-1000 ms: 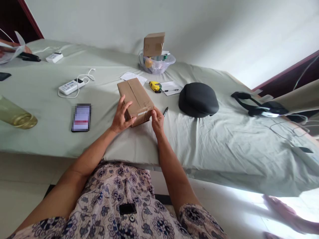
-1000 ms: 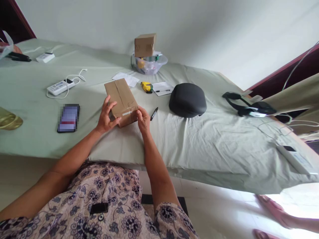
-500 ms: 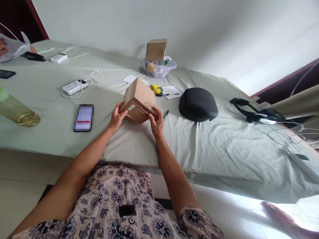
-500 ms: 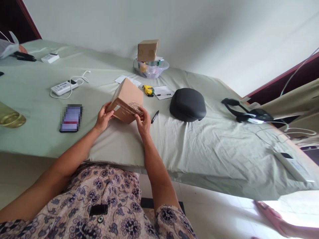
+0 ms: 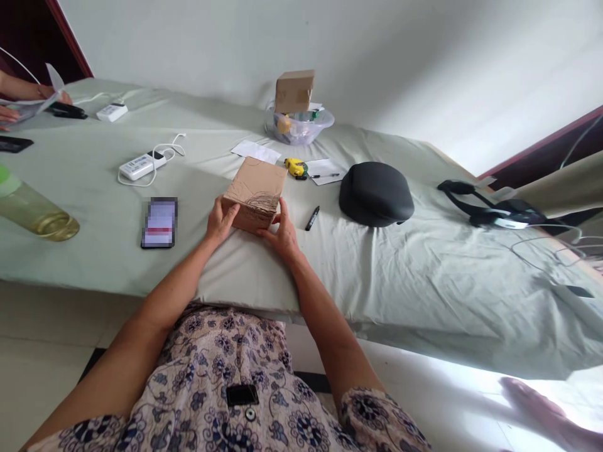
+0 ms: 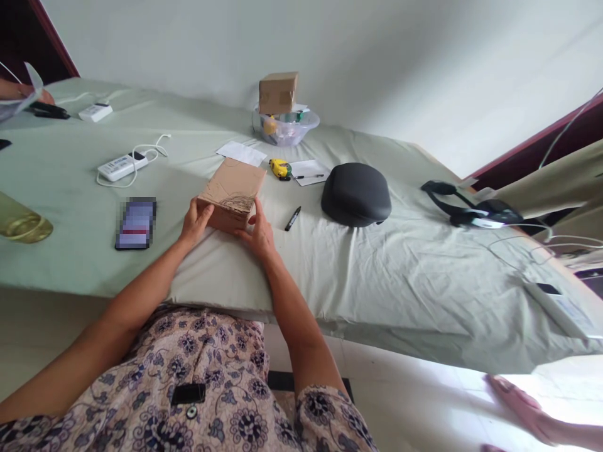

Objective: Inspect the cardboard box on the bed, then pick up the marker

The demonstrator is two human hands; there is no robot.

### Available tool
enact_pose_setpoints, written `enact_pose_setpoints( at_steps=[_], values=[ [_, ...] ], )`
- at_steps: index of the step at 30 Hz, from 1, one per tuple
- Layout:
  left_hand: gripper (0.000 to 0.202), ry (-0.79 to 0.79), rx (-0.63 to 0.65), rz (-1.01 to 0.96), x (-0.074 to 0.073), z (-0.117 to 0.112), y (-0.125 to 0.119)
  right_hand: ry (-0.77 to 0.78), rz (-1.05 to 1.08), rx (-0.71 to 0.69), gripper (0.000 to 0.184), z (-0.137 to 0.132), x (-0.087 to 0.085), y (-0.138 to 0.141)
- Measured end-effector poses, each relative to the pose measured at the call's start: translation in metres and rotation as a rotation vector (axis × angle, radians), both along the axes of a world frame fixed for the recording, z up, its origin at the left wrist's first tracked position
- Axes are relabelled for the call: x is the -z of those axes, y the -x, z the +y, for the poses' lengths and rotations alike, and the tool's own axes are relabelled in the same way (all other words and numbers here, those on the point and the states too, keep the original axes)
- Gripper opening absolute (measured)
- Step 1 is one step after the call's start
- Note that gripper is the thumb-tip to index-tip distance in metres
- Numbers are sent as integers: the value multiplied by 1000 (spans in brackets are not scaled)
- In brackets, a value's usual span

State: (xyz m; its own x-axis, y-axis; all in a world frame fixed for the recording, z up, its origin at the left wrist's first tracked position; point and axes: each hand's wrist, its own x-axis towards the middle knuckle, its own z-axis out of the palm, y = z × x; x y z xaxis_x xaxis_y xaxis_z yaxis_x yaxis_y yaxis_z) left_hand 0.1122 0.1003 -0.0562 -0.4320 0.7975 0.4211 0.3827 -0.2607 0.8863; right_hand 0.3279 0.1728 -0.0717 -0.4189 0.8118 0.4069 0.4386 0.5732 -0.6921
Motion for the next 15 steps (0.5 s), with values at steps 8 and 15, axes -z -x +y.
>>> enact_pose_setpoints(
  at_steps=[8, 15],
  values=[
    [79, -4, -31, 25, 5, 3, 4, -2, -154, 32, 131, -5, -2, 2],
    [69, 18, -88, -42, 9, 4, 6, 19, -40, 12, 89, 4, 1, -4]
  ],
)
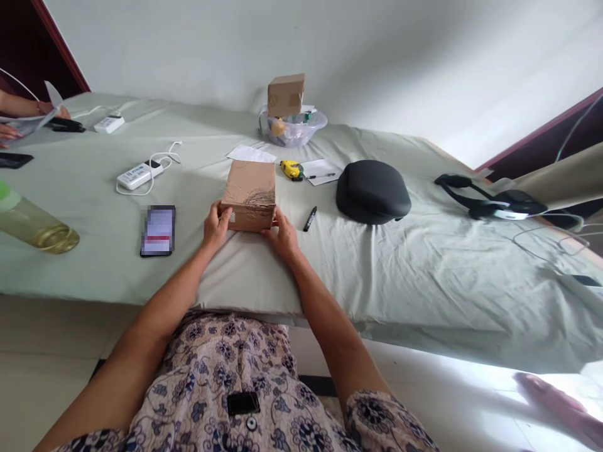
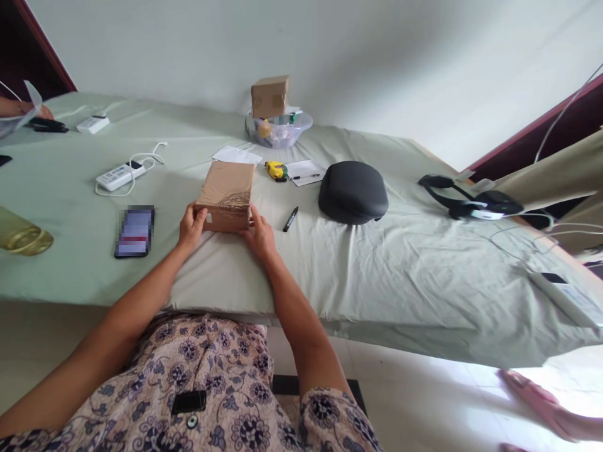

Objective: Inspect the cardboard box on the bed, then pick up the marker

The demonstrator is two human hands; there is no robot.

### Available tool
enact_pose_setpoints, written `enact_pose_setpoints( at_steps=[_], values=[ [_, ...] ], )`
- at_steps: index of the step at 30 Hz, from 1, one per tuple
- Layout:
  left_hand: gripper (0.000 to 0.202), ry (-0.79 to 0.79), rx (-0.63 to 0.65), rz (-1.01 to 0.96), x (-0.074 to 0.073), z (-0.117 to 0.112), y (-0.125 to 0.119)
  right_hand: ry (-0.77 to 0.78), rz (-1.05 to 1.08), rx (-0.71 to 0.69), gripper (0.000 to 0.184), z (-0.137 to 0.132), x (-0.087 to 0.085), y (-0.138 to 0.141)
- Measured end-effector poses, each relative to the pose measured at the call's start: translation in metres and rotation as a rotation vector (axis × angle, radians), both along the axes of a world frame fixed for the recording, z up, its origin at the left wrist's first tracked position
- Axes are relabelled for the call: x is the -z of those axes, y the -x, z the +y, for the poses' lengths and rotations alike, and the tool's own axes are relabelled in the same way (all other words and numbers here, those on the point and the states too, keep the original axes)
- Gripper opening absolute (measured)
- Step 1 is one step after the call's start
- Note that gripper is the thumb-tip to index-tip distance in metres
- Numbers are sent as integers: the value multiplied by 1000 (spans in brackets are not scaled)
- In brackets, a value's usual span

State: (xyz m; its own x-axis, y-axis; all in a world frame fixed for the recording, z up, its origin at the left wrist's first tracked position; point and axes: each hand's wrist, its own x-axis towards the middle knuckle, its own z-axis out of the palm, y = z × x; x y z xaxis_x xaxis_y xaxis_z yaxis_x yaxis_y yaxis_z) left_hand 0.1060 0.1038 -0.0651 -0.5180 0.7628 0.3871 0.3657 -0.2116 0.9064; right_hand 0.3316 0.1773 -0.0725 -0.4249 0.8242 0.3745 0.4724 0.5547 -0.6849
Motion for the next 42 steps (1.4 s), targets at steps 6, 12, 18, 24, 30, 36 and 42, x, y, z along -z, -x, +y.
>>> enact_pose_setpoints(
  at_steps=[6, 12, 18, 24, 30, 36, 42],
  values=[
    [69, -91, -11, -2, 3, 3, -1, -168, 303, 14, 50, -9, -11, 0],
    [80, -69, 166, -259, -4, -3, -10, -341, 413, -5, 50, -17, -24, -1],
    [86, -48, 181, -389, -10, -8, -16, -452, 418, 48, 49, -17, -24, 3],
    [107, -86, -3, 186, -12, -12, -20, -429, 438, 53, 44, -18, -23, 4],
    [136, -46, -78, 626, -12, -12, -25, -425, 378, 15, 40, -24, -19, 9],
    [119, -112, -153, 657, -6, -8, -30, -481, 285, 9, 40, -31, -16, 17],
    [113, -212, -47, 702, -12, -8, -15, -514, 257, 44, 38, -16, -22, 3]
  ],
)
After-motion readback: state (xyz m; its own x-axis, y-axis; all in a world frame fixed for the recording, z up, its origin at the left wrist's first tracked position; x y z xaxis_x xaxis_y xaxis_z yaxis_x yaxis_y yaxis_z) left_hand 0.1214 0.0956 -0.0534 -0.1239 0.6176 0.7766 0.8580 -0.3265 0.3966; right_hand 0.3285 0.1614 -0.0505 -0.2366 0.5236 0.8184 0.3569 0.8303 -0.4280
